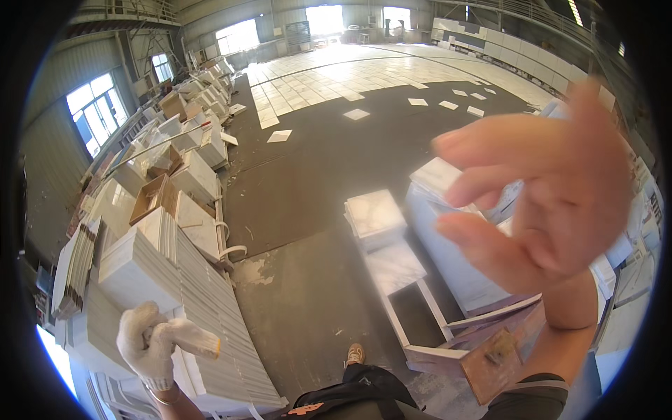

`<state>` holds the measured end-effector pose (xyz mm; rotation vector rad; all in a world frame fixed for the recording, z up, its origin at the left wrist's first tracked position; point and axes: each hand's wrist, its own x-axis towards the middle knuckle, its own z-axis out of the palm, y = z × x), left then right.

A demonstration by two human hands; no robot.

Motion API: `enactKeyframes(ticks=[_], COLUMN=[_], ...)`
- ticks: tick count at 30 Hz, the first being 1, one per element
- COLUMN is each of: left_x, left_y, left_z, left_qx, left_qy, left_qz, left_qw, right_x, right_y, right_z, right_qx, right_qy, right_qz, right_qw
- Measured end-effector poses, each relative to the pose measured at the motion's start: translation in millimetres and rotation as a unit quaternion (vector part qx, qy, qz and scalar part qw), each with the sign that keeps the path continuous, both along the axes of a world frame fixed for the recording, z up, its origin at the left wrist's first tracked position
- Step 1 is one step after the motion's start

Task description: The person picks up white square tiles from the floor and places them into a grid pattern. They handle the tiles one at a time, aligning each piece with adjacent tiles to form a continuous tiled area.

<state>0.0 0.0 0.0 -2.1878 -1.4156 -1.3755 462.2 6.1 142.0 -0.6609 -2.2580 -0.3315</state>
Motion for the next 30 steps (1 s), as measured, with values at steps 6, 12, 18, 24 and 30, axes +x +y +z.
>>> enactKeyframes(ticks=[6, 12, 18, 24, 30], left_x=[-9, -55, -82, -25, 28], left_y=[102, 235, 409, 598, 754], left_z=[-85, -181, -221, -208, -207], left_qx=[-0.27, -0.223, -0.231, -0.316, -0.432], left_qy=[-0.412, -0.539, -0.569, -0.458, -0.543], left_qz=[0.084, 0.115, 0.127, -0.035, -0.147], left_qw=[0.866, 0.804, 0.779, 0.83, 0.705], right_x=[-61, -192, -280, -257, -223], right_y=[220, 333, 443, 554, 673], right_z=[-124, -266, -370, -388, -398], right_qx=[-0.116, -0.38, -0.38, -0.631, -0.669], right_qy=[-0.058, -0.116, 0.089, 0.106, 0.355], right_qz=[0.003, 0.166, 0.147, 0.091, -0.008], right_qw=[0.992, 0.903, 0.909, 0.763, 0.653])
